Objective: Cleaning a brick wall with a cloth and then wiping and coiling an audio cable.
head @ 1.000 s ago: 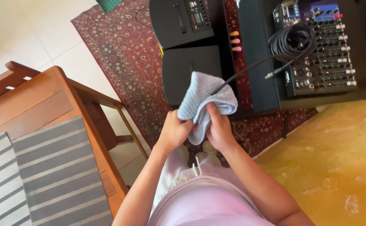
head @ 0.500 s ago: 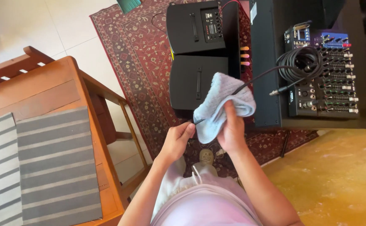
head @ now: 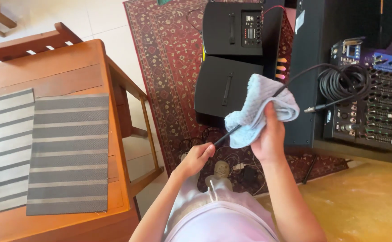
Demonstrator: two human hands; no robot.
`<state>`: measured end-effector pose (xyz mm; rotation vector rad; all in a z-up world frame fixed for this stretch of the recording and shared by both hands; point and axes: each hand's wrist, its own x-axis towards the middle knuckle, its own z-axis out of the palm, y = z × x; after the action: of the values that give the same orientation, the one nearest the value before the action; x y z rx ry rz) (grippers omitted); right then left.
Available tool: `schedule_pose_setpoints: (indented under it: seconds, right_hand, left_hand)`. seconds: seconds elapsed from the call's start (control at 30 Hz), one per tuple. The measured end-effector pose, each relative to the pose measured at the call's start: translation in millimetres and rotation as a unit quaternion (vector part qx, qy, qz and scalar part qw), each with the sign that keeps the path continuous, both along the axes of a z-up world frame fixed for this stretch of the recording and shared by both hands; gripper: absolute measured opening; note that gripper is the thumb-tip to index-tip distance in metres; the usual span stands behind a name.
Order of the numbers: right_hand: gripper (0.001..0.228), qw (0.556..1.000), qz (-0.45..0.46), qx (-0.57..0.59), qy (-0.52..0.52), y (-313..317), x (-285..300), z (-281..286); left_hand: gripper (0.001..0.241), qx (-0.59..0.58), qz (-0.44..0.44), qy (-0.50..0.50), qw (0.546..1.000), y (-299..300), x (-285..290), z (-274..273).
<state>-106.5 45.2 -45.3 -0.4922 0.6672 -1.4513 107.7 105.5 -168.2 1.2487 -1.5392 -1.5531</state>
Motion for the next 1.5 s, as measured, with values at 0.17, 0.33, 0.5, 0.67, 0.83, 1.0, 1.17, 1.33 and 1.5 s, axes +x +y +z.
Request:
schedule_pose_setpoints:
  seconds: [0.17,0.33,0.5,0.67,0.83,1.0,1.17,1.33,1.5]
  right_hand:
    - [0.048,1.0,0.003,-0.001,-0.005,1,5,-16]
    - [0.045,0.998,0.044,0.039,-0.035,11,20,-32]
    - [0.043,0.997,0.072,0.022,0.005,18,33,-31]
    - [0.039,0.995,0.074,0.035,0.063,19,48,-54]
    - [0.036,0.995,0.058,0.063,0.058,8,64,-42]
    - [0.031,0.988,0.059,0.14,0.024,-10,70,-35]
    - [0.028,0.991,0.061,0.098,0.073,5,80,-30]
    - [0.027,0.989,0.114,0.055,0.073,21,83,-36]
    - [0.035,0.957,0.182,0.227,-0.008,26,91,-12]
  left_hand:
    - [0.051,-0.003,0.084,-0.053,0.995,6,-1,17]
    - [0.053,0.0,0.145,-0.042,0.989,10,6,54]
    - [0.054,-0.039,0.119,-0.073,0.989,11,9,90]
    - [0.053,-0.044,0.129,-0.061,0.989,20,6,92]
    - [0.053,-0.058,0.104,-0.052,0.992,28,21,92]
    - [0.051,-0.088,0.077,-0.042,0.992,35,23,93]
    - [0.049,-0.068,0.193,-0.076,0.976,36,22,82]
    - [0.045,-0.037,0.39,-0.054,0.918,27,30,70]
    - [0.044,-0.066,0.413,0.022,0.908,22,34,82]
